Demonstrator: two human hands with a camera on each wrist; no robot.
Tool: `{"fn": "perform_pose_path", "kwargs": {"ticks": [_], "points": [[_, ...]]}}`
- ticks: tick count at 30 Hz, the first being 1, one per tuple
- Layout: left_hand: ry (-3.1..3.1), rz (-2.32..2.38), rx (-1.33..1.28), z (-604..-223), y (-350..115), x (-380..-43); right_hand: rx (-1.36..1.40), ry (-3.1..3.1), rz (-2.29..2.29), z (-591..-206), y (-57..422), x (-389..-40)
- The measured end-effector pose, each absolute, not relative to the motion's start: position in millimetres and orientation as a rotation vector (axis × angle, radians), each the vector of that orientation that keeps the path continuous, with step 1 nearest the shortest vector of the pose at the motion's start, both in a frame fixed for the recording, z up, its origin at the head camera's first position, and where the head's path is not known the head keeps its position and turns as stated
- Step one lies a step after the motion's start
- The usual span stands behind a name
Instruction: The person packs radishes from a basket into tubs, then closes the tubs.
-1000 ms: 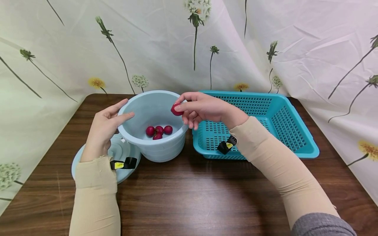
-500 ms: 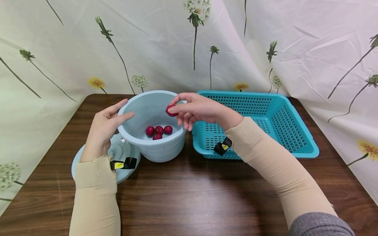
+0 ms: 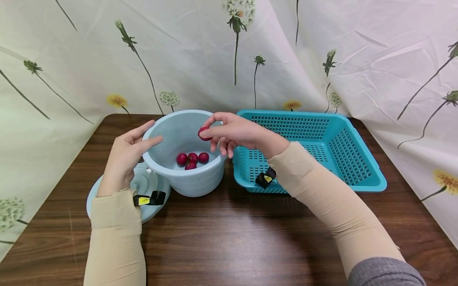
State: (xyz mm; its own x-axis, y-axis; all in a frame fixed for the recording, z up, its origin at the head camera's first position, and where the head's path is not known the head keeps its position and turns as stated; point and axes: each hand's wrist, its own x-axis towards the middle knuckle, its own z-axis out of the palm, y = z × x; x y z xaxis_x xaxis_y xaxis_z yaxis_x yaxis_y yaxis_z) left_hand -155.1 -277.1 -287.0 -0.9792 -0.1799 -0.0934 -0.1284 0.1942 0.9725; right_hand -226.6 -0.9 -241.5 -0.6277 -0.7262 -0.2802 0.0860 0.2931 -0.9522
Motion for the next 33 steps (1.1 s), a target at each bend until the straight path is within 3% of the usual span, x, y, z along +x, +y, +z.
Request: {"fn": "perform_pose_path", "kwargs": {"ticks": [33], "points": [[-2.38,-1.988,0.331,-286.6,-278.0,-154.6,-0.522,1.895,-1.346,-244.1,-4.8,-228.5]]}}
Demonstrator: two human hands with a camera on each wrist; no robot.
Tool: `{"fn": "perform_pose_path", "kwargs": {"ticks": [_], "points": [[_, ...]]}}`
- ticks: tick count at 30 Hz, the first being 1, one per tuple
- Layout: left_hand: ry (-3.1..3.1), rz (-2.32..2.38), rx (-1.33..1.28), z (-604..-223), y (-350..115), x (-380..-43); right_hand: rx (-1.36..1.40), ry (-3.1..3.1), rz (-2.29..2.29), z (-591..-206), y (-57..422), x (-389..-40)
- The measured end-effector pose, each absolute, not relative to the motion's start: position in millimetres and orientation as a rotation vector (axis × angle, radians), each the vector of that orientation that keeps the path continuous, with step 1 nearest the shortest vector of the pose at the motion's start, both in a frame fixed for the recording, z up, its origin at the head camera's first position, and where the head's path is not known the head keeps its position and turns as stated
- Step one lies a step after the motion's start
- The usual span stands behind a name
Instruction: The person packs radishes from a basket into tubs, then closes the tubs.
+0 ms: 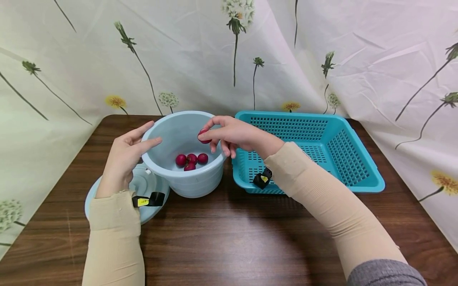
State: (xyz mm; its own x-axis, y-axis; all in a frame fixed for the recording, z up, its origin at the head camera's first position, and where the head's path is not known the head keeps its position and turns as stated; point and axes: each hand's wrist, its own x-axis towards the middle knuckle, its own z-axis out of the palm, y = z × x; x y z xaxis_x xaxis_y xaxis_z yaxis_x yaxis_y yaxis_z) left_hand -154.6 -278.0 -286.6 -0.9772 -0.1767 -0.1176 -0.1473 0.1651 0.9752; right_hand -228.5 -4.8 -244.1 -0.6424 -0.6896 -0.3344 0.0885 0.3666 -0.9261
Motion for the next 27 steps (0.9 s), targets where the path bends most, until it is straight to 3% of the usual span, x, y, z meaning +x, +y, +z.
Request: {"fn": "perform_pose_path", "kwargs": {"ticks": [27], "points": [[-2.376,-1.975,0.302,-286.9,-277.4,-155.2,-0.567,1.769,-1.415,-242.7,5.5,-234.3]]}}
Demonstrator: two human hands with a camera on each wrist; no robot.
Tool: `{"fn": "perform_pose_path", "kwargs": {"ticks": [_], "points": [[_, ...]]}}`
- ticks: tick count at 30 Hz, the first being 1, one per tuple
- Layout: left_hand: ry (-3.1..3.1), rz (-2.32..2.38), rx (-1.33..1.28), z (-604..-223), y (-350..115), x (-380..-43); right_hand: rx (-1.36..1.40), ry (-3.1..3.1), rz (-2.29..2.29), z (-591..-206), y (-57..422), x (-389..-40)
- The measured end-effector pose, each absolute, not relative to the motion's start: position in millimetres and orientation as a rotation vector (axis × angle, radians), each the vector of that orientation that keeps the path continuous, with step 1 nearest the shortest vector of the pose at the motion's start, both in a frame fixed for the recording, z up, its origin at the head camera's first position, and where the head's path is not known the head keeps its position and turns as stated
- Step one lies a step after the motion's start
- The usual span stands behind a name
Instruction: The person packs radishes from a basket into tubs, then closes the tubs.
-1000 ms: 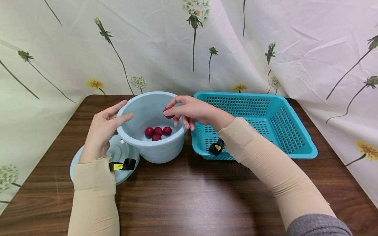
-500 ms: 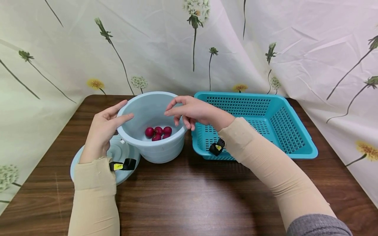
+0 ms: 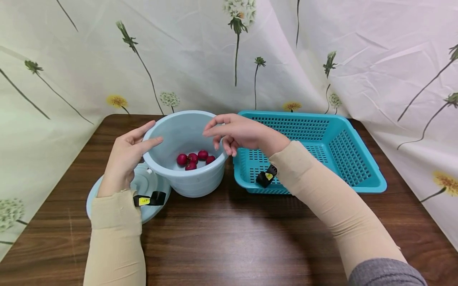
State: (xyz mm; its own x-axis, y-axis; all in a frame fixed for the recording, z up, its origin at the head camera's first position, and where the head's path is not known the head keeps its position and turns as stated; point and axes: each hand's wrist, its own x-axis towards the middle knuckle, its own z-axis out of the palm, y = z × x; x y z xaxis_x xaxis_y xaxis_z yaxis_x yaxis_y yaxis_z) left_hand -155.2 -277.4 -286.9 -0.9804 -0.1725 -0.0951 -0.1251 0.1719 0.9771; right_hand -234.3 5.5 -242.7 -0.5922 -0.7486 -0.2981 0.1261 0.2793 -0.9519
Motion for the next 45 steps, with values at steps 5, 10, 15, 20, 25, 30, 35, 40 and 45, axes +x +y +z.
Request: {"fn": "perform_pose_path", "kwargs": {"ticks": [5,10,15,20,25,30,35,40,45], "points": [[-2.387,-1.957,0.303,-286.0,-277.0,-155.3,-0.571,1.773,-1.482,-241.0,12.5,-238.7],[-2.396,-1.944,0.309,-285.4,-276.7,-155.0,-0.547,1.8,-1.539,-240.7,20.0,-245.0],[-2.379,-1.978,0.319,-285.1,-277.0,-154.1,-0.52,1.812,-1.574,-241.8,27.1,-250.9],[-2.337,-2.024,0.293,-286.3,-277.4,-154.2,-0.467,1.822,-1.617,-243.5,33.0,-255.9],[-2.297,-2.059,0.266,-288.1,-277.2,-154.8,-0.384,1.848,-1.662,-245.9,39.8,-262.5],[-2.306,-2.049,0.269,-288.7,-277.6,-154.8,-0.324,1.874,-1.685,-250.6,45.6,-268.6],[-2.308,-2.044,0.271,-289.0,-277.9,-154.9,-0.281,1.88,-1.702,-256.5,50.8,-274.9],[-2.301,-2.055,0.267,-288.9,-278.1,-154.7,-0.254,1.9,-1.693,-263.3,56.2,-281.5],[-2.302,-2.056,0.265,-288.8,-278.0,-154.5,-0.219,1.925,-1.671,-269.1,61.0,-286.7]]}}
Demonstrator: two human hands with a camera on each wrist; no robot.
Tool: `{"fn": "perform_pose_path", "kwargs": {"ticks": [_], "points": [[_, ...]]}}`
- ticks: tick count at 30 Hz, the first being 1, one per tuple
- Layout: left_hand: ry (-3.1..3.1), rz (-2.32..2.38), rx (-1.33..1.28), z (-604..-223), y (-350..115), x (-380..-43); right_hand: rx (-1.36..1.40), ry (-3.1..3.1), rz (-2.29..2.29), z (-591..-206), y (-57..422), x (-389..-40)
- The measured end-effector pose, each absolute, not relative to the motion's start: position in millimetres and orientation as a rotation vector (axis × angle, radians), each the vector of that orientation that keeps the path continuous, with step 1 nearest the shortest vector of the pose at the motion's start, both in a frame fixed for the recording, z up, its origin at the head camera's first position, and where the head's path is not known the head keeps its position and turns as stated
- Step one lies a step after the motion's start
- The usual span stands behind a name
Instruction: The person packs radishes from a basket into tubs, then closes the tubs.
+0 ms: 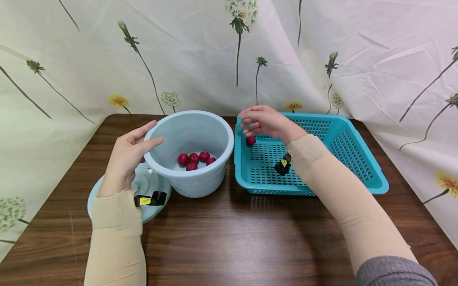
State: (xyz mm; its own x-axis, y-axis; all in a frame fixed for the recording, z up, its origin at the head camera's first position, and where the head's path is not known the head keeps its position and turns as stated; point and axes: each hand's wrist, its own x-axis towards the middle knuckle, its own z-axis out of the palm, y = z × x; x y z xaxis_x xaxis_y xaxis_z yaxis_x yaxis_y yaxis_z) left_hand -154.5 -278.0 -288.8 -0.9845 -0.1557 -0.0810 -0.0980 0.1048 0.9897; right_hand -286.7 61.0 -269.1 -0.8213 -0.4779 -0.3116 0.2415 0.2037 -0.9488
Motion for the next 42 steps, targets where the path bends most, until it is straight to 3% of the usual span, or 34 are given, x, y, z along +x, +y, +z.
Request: {"fn": "perform_pose_path", "kwargs": {"ticks": [42], "points": [[-2.368,-1.982,0.295,-288.0,-276.2,-154.6,0.001,2.044,-1.398,-321.8,73.4,-319.1]]}}
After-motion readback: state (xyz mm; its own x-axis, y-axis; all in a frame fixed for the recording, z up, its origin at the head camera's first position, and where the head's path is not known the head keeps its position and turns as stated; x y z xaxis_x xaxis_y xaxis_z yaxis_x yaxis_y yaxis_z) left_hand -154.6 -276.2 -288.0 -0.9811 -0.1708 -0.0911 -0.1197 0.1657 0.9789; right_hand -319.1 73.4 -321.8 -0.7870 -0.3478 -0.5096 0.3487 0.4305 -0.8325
